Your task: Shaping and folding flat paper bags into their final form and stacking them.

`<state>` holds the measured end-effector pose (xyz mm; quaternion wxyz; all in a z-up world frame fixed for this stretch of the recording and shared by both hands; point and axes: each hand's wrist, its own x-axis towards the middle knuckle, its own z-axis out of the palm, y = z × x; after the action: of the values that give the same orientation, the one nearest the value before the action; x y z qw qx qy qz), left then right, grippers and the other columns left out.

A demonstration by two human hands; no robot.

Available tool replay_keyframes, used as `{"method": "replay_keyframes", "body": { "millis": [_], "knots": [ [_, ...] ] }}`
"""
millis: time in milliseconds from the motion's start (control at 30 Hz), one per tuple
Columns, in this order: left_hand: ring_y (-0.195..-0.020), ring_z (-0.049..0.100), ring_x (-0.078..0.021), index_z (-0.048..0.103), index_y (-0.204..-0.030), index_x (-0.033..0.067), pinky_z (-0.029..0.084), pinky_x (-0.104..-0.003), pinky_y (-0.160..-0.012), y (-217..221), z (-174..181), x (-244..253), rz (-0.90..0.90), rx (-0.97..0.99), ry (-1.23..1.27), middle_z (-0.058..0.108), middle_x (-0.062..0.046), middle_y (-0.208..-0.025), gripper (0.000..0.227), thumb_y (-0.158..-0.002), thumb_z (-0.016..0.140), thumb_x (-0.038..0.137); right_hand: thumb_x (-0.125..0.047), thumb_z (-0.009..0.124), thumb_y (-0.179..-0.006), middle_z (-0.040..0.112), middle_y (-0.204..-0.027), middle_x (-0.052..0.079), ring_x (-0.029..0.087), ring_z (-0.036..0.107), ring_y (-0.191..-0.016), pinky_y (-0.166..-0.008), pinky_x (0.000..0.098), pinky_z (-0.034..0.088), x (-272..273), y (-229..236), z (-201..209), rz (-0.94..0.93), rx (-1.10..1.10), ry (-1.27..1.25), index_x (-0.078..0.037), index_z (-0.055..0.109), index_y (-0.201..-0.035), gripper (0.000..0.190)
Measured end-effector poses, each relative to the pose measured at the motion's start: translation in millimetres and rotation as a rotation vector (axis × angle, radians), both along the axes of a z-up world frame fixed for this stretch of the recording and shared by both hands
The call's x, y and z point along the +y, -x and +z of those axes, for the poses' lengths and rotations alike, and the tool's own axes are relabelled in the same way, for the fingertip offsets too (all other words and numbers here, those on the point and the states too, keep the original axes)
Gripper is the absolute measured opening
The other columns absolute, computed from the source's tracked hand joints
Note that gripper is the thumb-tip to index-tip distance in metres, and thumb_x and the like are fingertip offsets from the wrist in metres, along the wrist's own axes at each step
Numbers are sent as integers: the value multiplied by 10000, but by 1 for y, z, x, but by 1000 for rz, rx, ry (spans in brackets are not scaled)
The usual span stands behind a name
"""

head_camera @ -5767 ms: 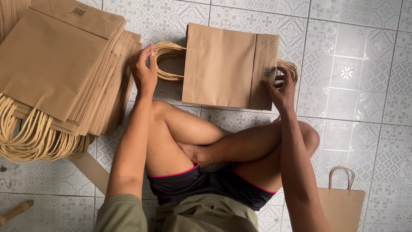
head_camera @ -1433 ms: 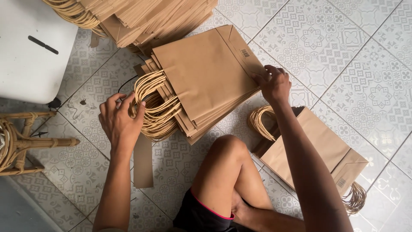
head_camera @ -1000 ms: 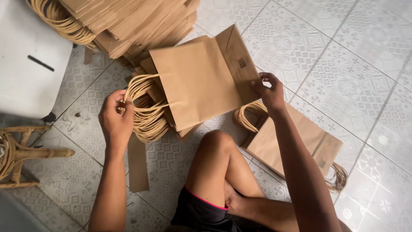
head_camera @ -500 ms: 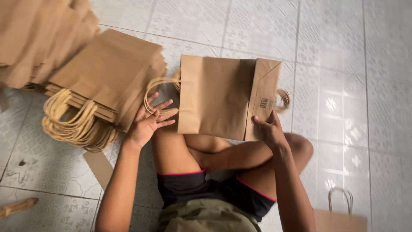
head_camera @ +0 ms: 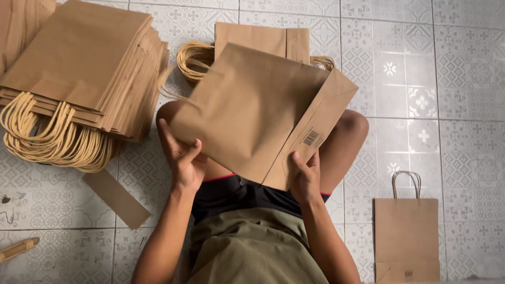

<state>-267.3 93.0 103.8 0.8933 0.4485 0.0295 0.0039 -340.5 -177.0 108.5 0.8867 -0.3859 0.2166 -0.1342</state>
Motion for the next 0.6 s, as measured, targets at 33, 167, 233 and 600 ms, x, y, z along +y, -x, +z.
{"method": "replay_keyframes", "body": {
  "millis": [33,167,233,600],
  "knots": [
    [-1236,598,-289,162,-1623,359,546,-538,-1055,2,20,-2,37,59,24,460,-50,-1469,905,-932,670,71,-26,742,-849,701,-1105,122,299,724,-972,-877,496,607,3,8,4,55,-17,4,-146,557,-1299,501],
    [-1105,688,-222,231,-1626,337,611,-450,-992,7,76,-12,67,150,96,589,-41,-1328,799,-955,654,239,93,873,-690,739,-1022,127,221,693,-899,-811,489,606,5,40,-11,281,-14,223,-102,631,-1200,597],
    [-1086,650,-175,261,-1603,294,591,-436,-1027,22,99,-28,110,58,-55,572,-26,-1324,851,-902,737,221,48,873,-722,729,-917,96,183,677,-849,-754,450,608,19,40,36,310,-2,358,-69,672,-1097,441],
    [-967,693,-176,729,-1174,-35,607,-473,-869,100,99,-53,-368,-54,-281,782,-143,-1012,420,-765,822,-41,98,769,-814,663,-890,150,187,639,-817,-805,448,588,46,67,96,40,-88,369,63,639,-1134,347]
  ]
}}
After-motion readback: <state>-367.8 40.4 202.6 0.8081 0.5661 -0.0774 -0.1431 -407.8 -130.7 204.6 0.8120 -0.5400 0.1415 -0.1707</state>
